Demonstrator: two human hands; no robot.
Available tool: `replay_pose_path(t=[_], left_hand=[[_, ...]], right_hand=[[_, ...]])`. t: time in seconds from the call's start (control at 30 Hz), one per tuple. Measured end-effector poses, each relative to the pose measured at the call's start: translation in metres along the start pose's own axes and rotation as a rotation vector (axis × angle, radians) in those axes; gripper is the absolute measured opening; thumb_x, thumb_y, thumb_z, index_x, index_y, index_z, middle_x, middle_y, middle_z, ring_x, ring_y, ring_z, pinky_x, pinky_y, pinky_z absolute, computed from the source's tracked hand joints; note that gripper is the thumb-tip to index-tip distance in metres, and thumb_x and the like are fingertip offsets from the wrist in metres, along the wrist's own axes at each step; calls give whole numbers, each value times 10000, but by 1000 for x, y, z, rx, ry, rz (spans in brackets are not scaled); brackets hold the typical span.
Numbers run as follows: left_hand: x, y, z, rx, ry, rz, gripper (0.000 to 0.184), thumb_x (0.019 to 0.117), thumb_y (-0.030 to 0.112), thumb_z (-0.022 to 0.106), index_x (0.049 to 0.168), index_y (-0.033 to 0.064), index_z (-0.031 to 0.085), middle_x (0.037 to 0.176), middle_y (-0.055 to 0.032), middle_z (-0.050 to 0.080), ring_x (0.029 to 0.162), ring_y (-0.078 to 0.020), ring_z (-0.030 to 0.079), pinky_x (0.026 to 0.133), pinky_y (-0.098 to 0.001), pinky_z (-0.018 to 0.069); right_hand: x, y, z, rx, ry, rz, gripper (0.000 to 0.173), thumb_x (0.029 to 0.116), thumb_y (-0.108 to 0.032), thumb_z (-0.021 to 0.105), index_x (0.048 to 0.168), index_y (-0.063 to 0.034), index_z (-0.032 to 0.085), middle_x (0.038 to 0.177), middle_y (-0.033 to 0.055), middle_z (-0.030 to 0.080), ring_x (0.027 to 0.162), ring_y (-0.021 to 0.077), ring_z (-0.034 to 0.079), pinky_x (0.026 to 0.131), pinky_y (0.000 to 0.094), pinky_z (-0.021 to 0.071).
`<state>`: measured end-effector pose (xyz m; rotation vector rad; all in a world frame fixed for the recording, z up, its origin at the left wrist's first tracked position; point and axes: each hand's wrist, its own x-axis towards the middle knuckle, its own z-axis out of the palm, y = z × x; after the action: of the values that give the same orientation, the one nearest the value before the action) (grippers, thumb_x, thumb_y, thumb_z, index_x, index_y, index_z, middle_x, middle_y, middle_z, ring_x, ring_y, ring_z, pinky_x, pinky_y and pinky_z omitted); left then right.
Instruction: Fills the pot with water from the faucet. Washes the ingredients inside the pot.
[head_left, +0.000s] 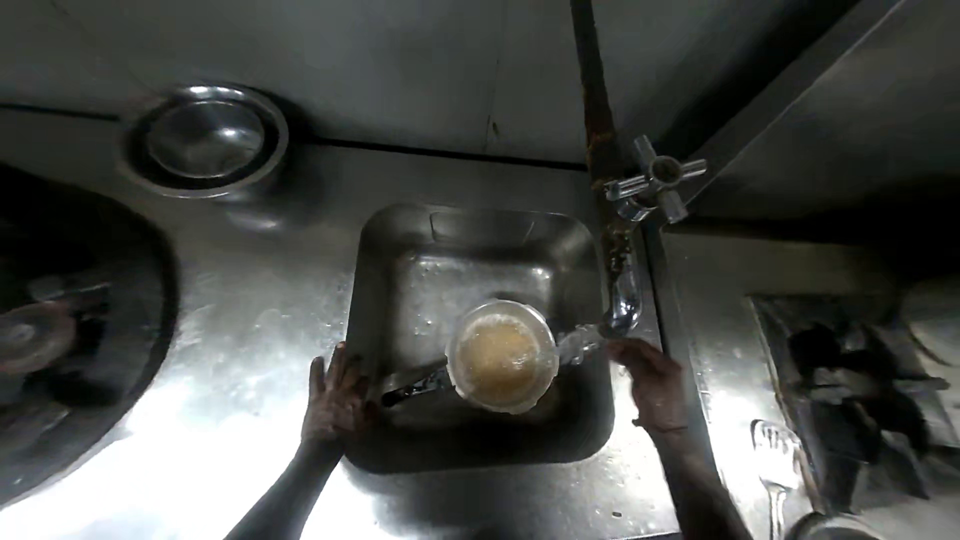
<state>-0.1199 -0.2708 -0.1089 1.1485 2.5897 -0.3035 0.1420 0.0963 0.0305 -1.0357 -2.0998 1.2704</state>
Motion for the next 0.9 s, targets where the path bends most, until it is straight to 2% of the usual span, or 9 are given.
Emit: replay_pose_path(t=[0.13,0.23,0.33,0.43,0.6,0.67,0.73,0.77,0.9], left_hand=[[0,20,13,60,-38,52,537,1008,173,564,1504,-12,478,1676,-232,239,1581,-386,137,1274,-590,66],[6,49,15,-215,-169,-15,735,936,353,677,1565,84,409,1666,-196,285,1556,-388,218,1259,-566,161],[11,73,12,-410,-213,-44,788,870,430,759,1535,132,461,1544,-171,481,1444,-360,430,1188,-555,323],[18,87,14,-459,-300,-64,749,898,425,738,1536,143,464,1504,-143,532,1394,-342,489,1188,-548,325],[30,91,32,-515,-343,-131,753,901,376,743,1550,150,435,1516,-163,509,1408,-361,467,1184,-553,327],[25,91,24,-538,-271,-106,698,899,318,766,1501,95,494,1451,-199,557,1349,-389,520,1140,-566,386],[25,90,24,-548,-244,-101,664,886,298,773,1465,79,532,1414,-210,582,1312,-399,549,1108,-572,419],[25,90,25,-550,-250,-105,663,889,296,772,1465,73,529,1415,-215,580,1312,-404,549,1109,-573,420],[34,89,37,-521,-300,-134,676,898,352,754,1482,107,517,1435,-191,570,1331,-384,535,1129,-548,407]], right_hand=[[37,-85,-51,14,89,-301,261,990,-87,576,1212,17,667,1210,75,716,1085,149,700,973,350,592],[51,-147,-63,-182,10,-574,479,990,-234,640,1391,14,558,1457,98,560,1336,132,547,1116,310,485],[73,-188,-56,-472,-184,-892,526,1053,-343,545,1447,5,546,1567,185,469,1485,255,408,1228,393,332],[84,-212,-48,-647,-349,-903,459,1062,-277,519,1476,-80,547,1521,142,522,1345,172,563,1087,287,502],[91,-236,-54,-847,-337,-910,399,1048,-214,533,1430,-119,591,1294,148,681,1091,293,694,912,477,562],[94,-234,-45,-889,-239,-956,441,1039,-272,556,1456,-130,561,1193,145,716,982,297,718,829,493,573],[104,-206,-18,-818,46,-1106,479,1016,-496,520,1411,-247,630,979,21,737,721,166,660,616,395,502],[95,-202,-7,-802,68,-1087,504,1031,-538,477,1424,-261,626,1010,-3,745,762,144,667,670,386,511],[53,-232,-14,-522,-288,-915,465,1039,-240,577,1470,-68,557,1259,76,718,1031,130,697,869,320,562]])
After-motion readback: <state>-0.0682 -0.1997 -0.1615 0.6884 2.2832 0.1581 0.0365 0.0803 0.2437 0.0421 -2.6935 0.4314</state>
